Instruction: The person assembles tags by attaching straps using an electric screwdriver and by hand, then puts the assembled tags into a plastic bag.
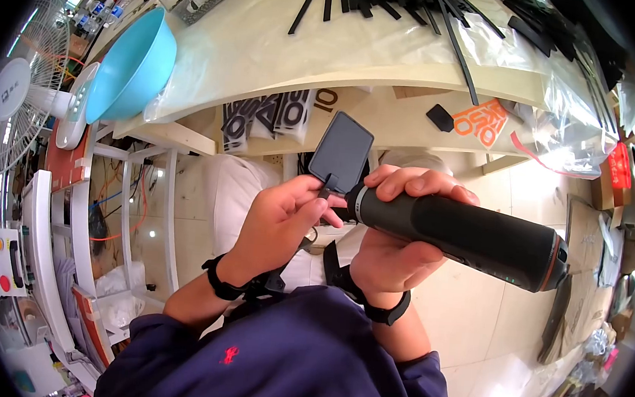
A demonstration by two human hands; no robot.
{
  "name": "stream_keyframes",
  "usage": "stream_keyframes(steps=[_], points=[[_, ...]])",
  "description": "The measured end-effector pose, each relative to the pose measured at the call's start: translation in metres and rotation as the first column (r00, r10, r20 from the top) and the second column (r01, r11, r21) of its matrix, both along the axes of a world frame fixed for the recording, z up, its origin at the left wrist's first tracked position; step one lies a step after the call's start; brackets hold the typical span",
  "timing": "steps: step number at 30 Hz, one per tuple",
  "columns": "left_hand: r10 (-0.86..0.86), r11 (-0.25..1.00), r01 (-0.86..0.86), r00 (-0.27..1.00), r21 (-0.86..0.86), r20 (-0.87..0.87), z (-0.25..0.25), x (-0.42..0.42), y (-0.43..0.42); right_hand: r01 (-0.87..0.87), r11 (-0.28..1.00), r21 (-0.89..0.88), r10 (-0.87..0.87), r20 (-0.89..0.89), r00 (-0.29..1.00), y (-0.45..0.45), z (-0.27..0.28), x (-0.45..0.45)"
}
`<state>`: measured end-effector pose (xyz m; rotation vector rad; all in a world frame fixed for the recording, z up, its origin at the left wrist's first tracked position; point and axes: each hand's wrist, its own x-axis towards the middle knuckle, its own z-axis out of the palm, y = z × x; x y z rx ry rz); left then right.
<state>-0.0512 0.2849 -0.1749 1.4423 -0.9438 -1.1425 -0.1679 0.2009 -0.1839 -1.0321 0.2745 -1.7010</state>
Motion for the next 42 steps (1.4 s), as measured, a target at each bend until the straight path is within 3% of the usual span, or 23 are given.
stream_keyframes(steps=[6, 8, 13, 15, 22, 25, 28, 30, 37, 42], points=[[0.032, 0.999, -0.032, 0.998, -0.002, 0.051, 0.000, -0.002, -0.002, 0.019, 0.999, -0.033, -0.021, -0.049, 0.999, 0.001, -0.005, 0.004], [0.063, 0.998, -0.065, 0.979, 0.002, 0.196, 0.001, -0.003, -0.003, 0.012, 0.998, -0.065, -0.015, -0.048, 0.999, 0.002, -0.008, 0.006], [0.108, 0.994, -0.102, 0.959, -0.035, 0.262, -0.006, -0.005, -0.004, 0.022, 0.990, -0.141, -0.035, -0.093, 0.995, 0.003, -0.015, 0.009], [0.183, 0.979, -0.145, 0.935, -0.144, 0.303, -0.009, -0.008, -0.004, 0.018, 0.984, -0.176, -0.033, -0.084, 0.996, 0.003, -0.017, 0.011], [0.169, 0.985, -0.156, 0.949, -0.069, 0.266, -0.005, -0.009, -0.002, 0.038, 0.962, -0.269, -0.051, -0.041, 0.998, 0.003, -0.026, 0.015], [0.126, 0.992, -0.119, 0.901, -0.044, 0.415, -0.002, -0.006, -0.001, 0.003, 0.972, -0.234, -0.011, -0.034, 0.999, 0.008, -0.020, 0.016], [0.219, 0.966, -0.150, 0.910, -0.211, 0.353, -0.013, -0.007, -0.004, 0.076, 0.959, -0.273, -0.080, -0.002, 0.997, 0.005, -0.025, 0.020], [0.098, 0.995, -0.094, 0.934, -0.027, 0.342, -0.008, -0.003, -0.001, 0.076, 0.959, -0.272, -0.077, 0.007, 0.997, 0.006, -0.027, 0.021], [0.144, 0.990, -0.136, 0.943, -0.048, 0.301, -0.017, -0.003, -0.001, -0.019, 0.959, -0.281, -0.010, -0.101, 0.995, 0.005, -0.040, 0.017], [0.060, 0.989, -0.107, 0.926, 0.104, 0.374, -0.020, 0.000, -0.002, 0.011, 0.980, -0.201, -0.017, -0.027, 0.999, 0.007, -0.054, 0.020]])
